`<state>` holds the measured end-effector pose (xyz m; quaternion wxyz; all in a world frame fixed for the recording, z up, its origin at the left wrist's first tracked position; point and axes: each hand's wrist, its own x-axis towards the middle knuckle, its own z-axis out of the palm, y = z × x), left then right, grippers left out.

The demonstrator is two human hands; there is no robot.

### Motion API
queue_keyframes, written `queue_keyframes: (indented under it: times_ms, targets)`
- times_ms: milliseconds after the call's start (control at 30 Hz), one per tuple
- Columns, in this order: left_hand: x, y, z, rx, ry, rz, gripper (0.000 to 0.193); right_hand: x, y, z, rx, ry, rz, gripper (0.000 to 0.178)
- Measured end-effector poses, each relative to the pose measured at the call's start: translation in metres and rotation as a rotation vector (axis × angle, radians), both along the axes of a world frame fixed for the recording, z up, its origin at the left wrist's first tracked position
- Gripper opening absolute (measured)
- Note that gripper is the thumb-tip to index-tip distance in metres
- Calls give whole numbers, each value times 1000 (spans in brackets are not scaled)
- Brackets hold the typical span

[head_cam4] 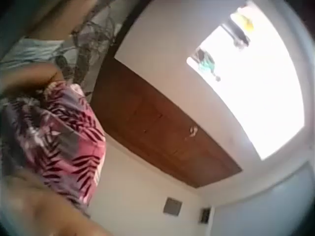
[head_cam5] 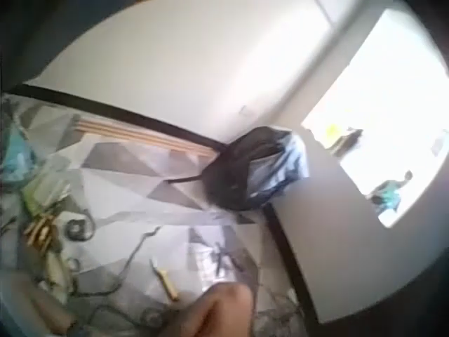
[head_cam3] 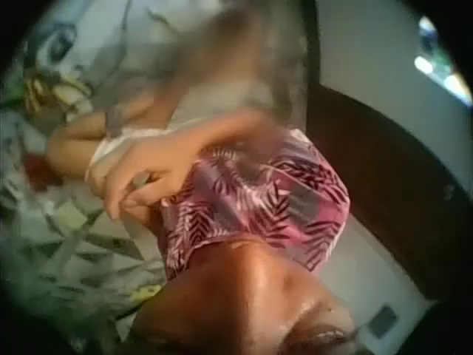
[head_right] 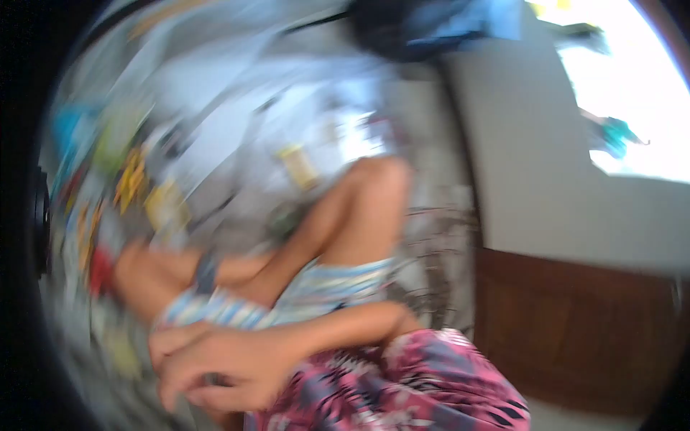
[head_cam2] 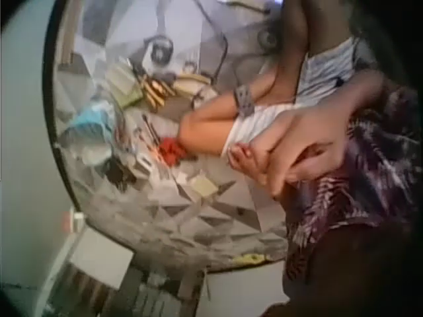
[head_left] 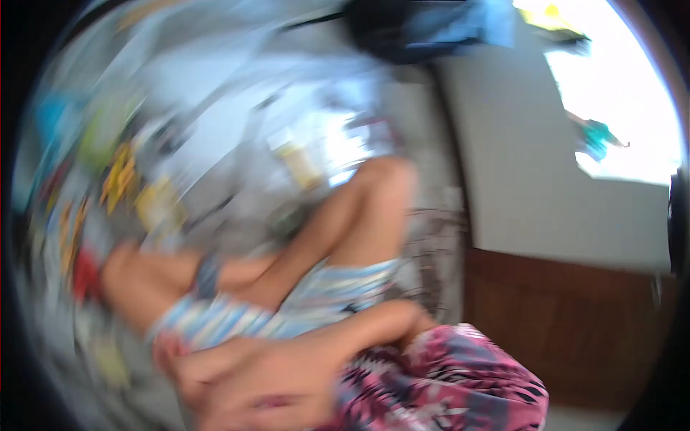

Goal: Connecting wires to an electrical outlet box and testing with a multimeter.

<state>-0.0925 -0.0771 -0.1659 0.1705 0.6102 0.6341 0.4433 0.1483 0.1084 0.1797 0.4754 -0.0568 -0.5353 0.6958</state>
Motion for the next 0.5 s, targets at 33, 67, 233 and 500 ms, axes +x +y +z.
queue_keyframes:
  times_ms: [33, 67, 233, 500]
  targets:
    - [41, 26, 30, -63, -295, 83, 36, -2, -8, -26, 14, -326, 67, 8]
    - [80, 57, 109, -172, -585, 127, 29, 0, -16, -48, 310, -554, -284, 12]
    - [115, 92, 241, -386, -1095, 282, 41, 14, -37, -74, -37, -975, -101, 22]
    - [69, 84, 193, -353, -885, -82, 45, -6, -42, -115, 51, -728, -353, 20]
